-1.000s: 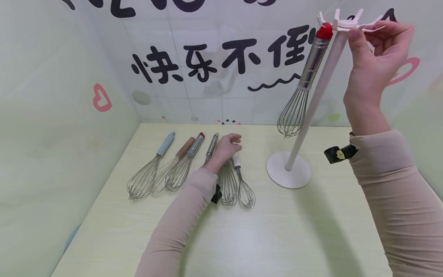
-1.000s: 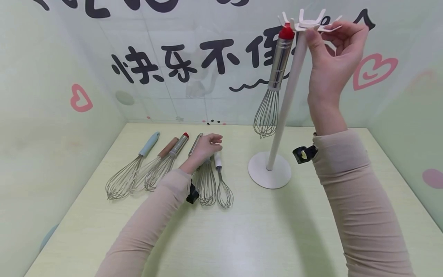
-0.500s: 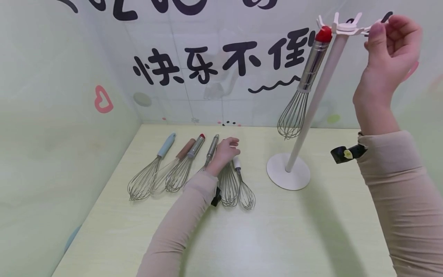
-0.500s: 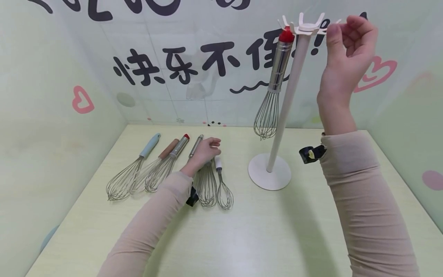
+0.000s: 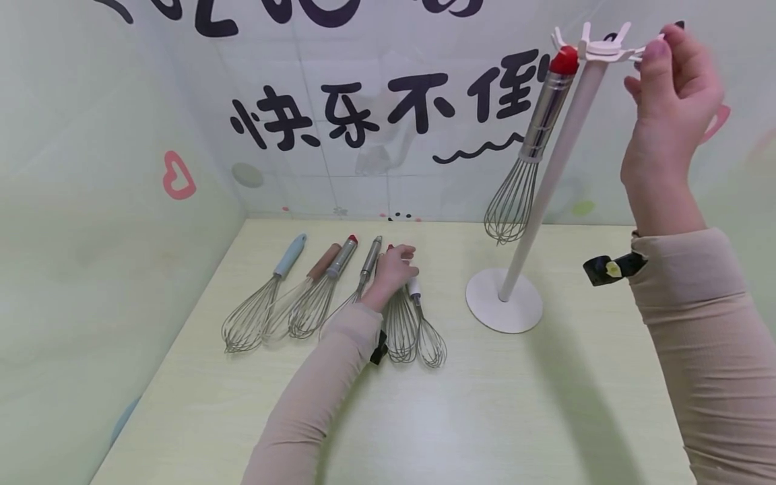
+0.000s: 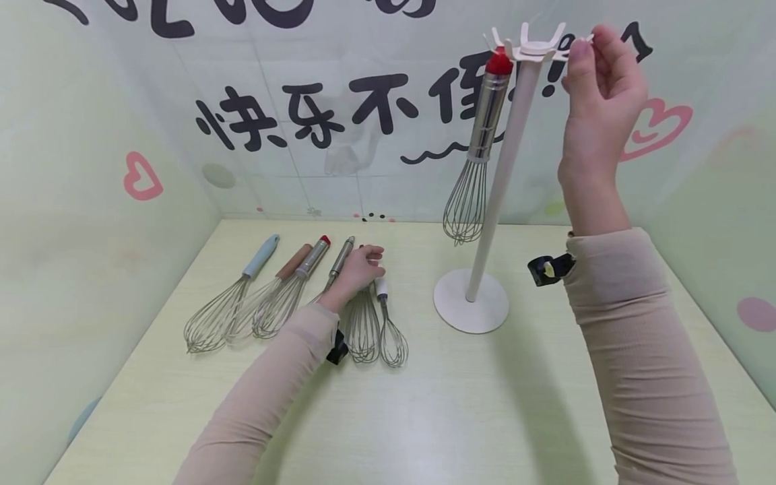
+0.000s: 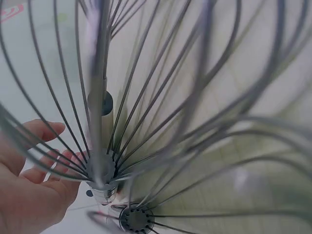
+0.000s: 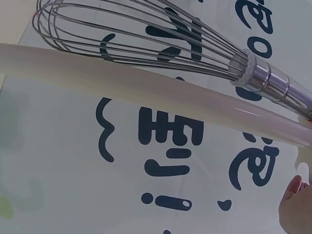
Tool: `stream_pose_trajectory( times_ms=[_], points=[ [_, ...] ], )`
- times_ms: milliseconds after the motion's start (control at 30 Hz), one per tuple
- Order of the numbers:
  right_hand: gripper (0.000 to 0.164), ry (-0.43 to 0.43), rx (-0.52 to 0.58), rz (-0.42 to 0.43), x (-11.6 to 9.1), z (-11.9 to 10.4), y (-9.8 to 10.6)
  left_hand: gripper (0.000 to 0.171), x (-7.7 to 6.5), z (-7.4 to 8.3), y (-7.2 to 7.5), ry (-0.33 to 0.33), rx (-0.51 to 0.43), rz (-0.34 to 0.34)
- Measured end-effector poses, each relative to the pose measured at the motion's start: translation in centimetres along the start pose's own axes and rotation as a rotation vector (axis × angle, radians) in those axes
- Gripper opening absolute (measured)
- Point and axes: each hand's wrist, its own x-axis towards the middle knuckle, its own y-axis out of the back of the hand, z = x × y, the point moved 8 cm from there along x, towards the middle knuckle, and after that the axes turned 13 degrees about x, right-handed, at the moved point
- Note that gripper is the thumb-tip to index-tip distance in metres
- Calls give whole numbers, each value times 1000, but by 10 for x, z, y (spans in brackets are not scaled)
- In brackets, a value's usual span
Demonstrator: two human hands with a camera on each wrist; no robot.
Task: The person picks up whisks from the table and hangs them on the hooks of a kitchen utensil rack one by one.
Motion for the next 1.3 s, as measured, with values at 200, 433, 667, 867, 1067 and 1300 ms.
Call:
stream_pose_trajectory(
  times_ms=[200, 433, 667, 867, 1067, 1300],
  points=[
    [20, -51, 15, -18, 2, 4, 1, 50, 18, -11, -9, -26, 76, 13],
    [19, -58, 16, -46, 2, 6, -1, 54, 3, -1, -6, 8, 143, 19],
    [20, -74, 36, -34, 4, 6, 0, 58, -2, 12, -11, -82, 225, 37],
    [19, -79, 53, -34, 5, 7, 0, 64, -1, 14, -16, -86, 257, 26],
    [16, -68, 49, -49, 5, 7, -1, 65, 0, 15, -20, -87, 271, 1],
    [15, -86, 82, -58, 4, 8, -1, 66, -1, 17, -23, -87, 272, -21]
  ],
)
